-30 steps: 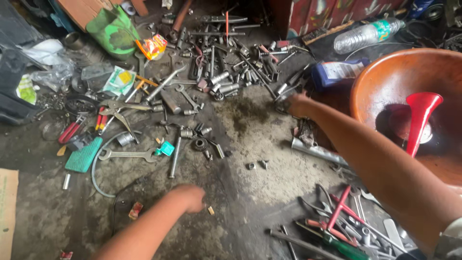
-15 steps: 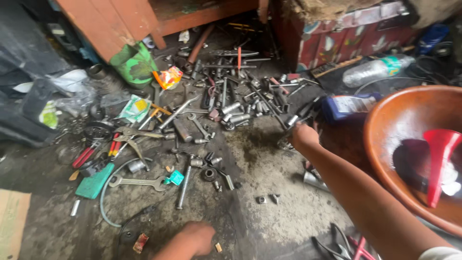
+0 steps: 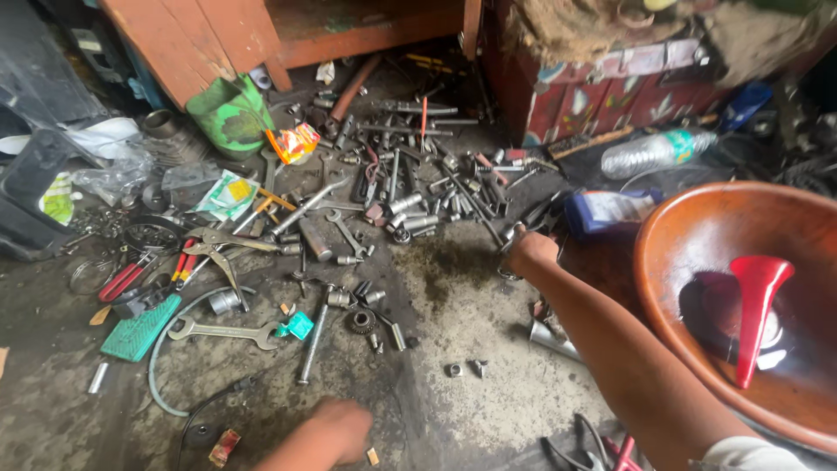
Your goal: The person sits on the floor and wipes various metal tools, including wrenches, pliers, and screwdrivers, using a dark cloth. They pick up each tool from the cluttered floor, wipe it, and place it aside.
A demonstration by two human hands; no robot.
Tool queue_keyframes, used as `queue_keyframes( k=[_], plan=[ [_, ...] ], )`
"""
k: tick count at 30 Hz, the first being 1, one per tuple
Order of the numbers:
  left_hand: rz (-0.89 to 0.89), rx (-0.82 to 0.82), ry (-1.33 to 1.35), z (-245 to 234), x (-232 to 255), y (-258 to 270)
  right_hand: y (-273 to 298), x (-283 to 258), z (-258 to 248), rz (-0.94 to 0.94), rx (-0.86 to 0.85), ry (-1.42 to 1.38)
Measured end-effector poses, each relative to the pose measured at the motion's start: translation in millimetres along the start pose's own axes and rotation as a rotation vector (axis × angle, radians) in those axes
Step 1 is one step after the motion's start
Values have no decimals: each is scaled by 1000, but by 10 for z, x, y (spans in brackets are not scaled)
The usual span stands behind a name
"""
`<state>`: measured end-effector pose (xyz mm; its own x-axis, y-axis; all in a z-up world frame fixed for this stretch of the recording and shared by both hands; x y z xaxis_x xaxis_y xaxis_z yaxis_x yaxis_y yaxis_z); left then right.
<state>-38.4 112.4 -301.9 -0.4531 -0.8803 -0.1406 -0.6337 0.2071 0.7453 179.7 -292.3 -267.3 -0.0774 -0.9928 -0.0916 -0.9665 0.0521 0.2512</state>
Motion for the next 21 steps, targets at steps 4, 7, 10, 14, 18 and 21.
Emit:
queue_keyframes(
  k=[4, 7, 10, 14, 18, 21],
  plan=[
    [264, 192, -75, -303, 362, 6, 228, -135, -690, -87, -34, -31],
    [423, 548, -320, -846, 587, -58, 304, -217, -1118, -225, 65, 51],
    [427, 768, -199, -1799, 550, -18, 438, -350, -1407, -452, 124, 154],
    [259, 1037, -227, -3130, 389, 452, 812, -717, -1746, -661, 325, 32],
    [-108, 1083, 496, -3477, 133, 864, 1229, -941, -2099, -882, 441, -174],
    [64, 1006, 749, -3282, -49, 1080, 1599, -1007, -2379, -1086, 541, -242]
  ],
)
Point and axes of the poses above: each hand's wrist, its own y-axis away from the middle knuckle, its own z-axis out of the palm, x = y × z, the point moved 3 cm from there along -y, towards the middle knuckle, and after that the axes turned 11 degrees about -z, right-handed, at the moved point
